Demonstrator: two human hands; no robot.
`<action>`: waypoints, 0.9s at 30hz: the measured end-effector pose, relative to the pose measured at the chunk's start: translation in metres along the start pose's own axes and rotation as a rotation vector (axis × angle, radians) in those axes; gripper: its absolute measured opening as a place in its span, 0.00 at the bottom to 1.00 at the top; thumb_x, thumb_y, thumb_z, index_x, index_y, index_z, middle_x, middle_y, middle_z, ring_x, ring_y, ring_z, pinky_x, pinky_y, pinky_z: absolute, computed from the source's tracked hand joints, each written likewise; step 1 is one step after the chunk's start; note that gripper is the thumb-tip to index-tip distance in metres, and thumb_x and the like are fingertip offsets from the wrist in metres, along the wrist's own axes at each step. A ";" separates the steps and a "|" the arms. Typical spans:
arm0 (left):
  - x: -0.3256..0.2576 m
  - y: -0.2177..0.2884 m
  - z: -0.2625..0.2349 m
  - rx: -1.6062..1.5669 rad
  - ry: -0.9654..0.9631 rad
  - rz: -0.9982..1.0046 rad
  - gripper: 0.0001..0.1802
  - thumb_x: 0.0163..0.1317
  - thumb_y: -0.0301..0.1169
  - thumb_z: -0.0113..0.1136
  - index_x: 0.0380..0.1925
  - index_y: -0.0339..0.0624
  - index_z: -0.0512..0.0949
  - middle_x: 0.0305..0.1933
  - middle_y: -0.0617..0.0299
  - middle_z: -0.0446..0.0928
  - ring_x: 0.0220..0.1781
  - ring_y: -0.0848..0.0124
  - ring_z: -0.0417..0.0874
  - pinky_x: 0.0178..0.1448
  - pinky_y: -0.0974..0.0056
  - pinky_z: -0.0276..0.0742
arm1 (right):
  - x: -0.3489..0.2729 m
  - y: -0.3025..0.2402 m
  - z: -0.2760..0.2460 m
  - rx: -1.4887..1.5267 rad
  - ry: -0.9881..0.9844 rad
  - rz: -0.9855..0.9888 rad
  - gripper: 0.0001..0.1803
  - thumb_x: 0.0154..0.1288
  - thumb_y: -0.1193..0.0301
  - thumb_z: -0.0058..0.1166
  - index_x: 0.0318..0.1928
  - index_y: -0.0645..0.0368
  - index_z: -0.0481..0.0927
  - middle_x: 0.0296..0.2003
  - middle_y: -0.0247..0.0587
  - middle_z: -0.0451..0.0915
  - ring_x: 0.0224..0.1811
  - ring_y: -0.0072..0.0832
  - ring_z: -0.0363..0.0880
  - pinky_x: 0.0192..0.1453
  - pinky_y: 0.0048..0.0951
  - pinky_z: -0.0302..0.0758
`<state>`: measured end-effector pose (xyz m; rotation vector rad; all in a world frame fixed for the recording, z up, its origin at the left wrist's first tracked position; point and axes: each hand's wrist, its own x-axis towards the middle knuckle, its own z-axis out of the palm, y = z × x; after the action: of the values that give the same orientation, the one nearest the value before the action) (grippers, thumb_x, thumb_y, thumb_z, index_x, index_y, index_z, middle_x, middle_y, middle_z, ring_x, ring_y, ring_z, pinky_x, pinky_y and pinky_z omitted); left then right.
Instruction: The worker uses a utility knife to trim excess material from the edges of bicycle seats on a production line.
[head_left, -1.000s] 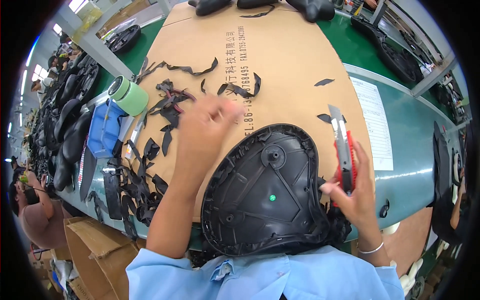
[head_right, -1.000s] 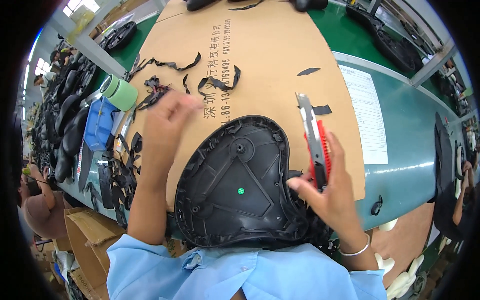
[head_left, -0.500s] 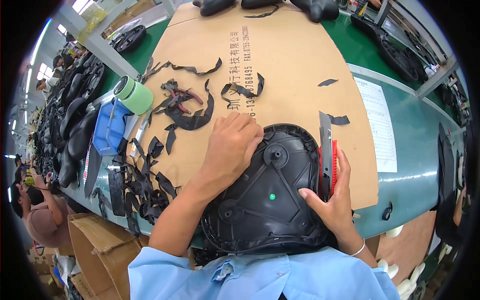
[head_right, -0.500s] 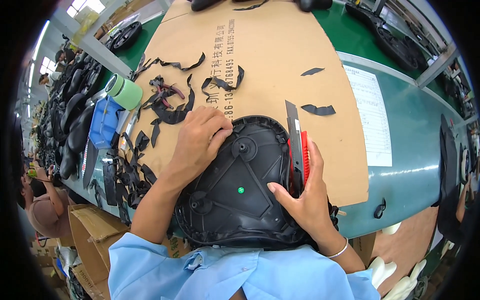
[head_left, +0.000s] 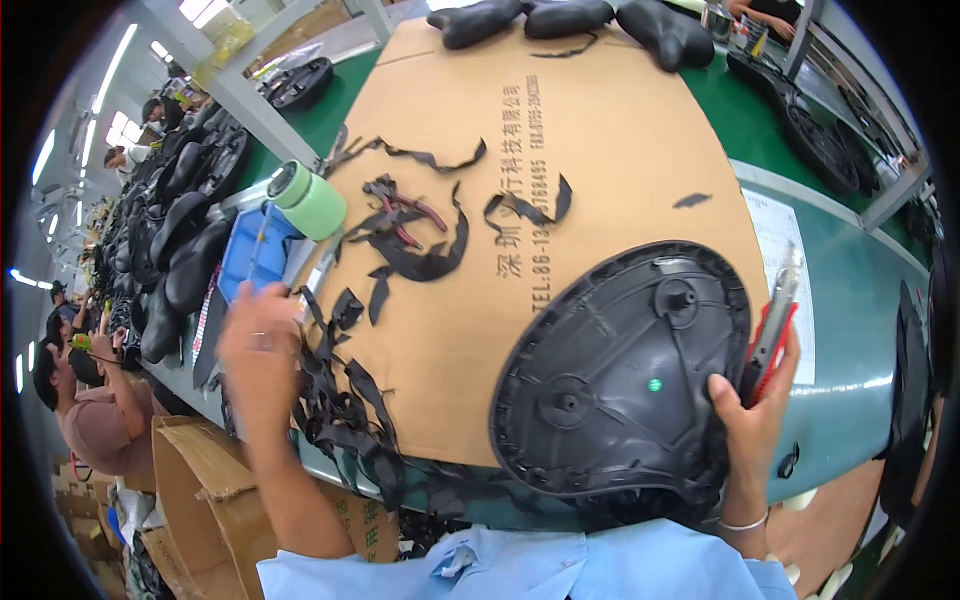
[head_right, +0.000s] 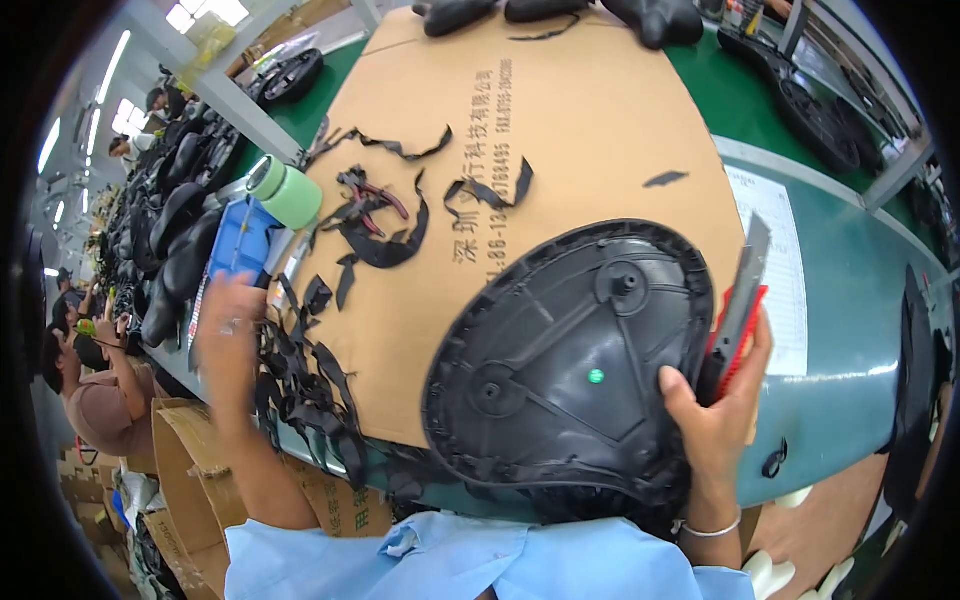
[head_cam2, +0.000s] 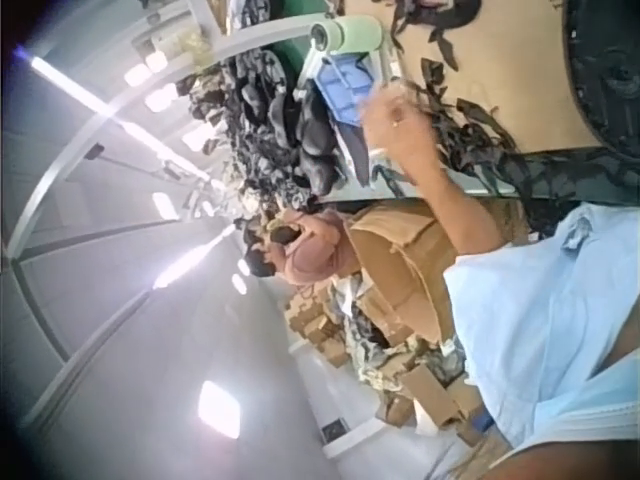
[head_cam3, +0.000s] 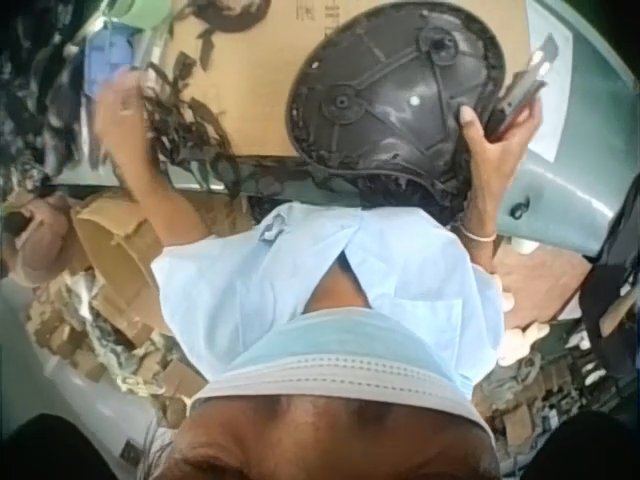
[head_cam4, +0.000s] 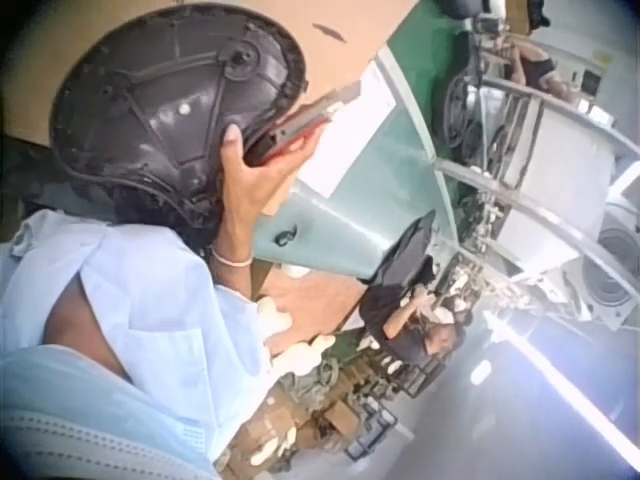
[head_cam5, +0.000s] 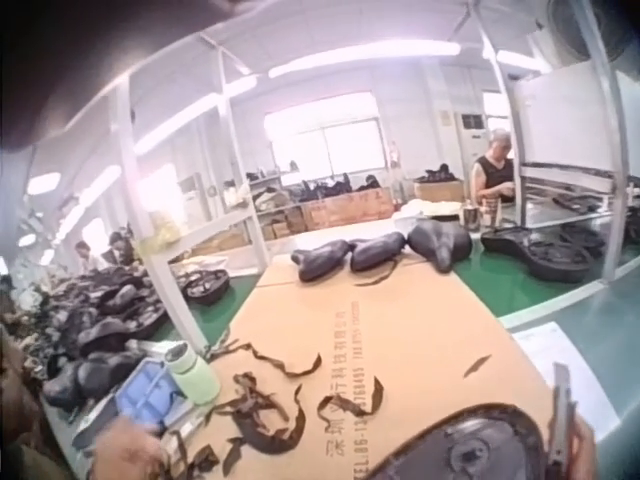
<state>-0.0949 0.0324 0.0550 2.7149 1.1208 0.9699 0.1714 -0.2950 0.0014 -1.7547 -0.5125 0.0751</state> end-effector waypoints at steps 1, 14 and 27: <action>-0.007 0.019 0.015 0.009 -0.165 -0.014 0.13 0.58 0.32 0.59 0.43 0.40 0.79 0.53 0.52 0.78 0.61 0.55 0.73 0.61 0.55 0.68 | 0.010 -0.008 -0.002 0.020 -0.004 -0.014 0.50 0.43 0.76 0.63 0.68 0.64 0.51 0.60 0.49 0.60 0.62 0.36 0.63 0.66 0.34 0.62; 0.163 0.095 0.215 -1.620 -0.606 -1.061 0.28 0.70 0.49 0.43 0.59 0.39 0.67 0.57 0.52 0.74 0.55 0.59 0.79 0.61 0.50 0.74 | 0.091 0.017 -0.032 0.018 0.218 -0.029 0.21 0.66 0.73 0.51 0.58 0.63 0.65 0.29 0.33 0.70 0.19 0.15 0.68 0.22 0.17 0.69; 0.153 0.116 0.253 -1.025 -0.478 -0.203 0.13 0.66 0.37 0.53 0.37 0.37 0.77 0.32 0.62 0.78 0.31 0.72 0.78 0.38 0.68 0.76 | 0.207 0.091 -0.042 -0.039 0.116 0.038 0.22 0.54 0.75 0.58 0.51 0.61 0.73 0.23 0.28 0.66 0.17 0.15 0.64 0.17 0.20 0.63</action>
<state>0.2039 0.0932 -0.0346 1.7947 0.5447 0.5620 0.3980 -0.2697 -0.0282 -1.7952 -0.3988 -0.0105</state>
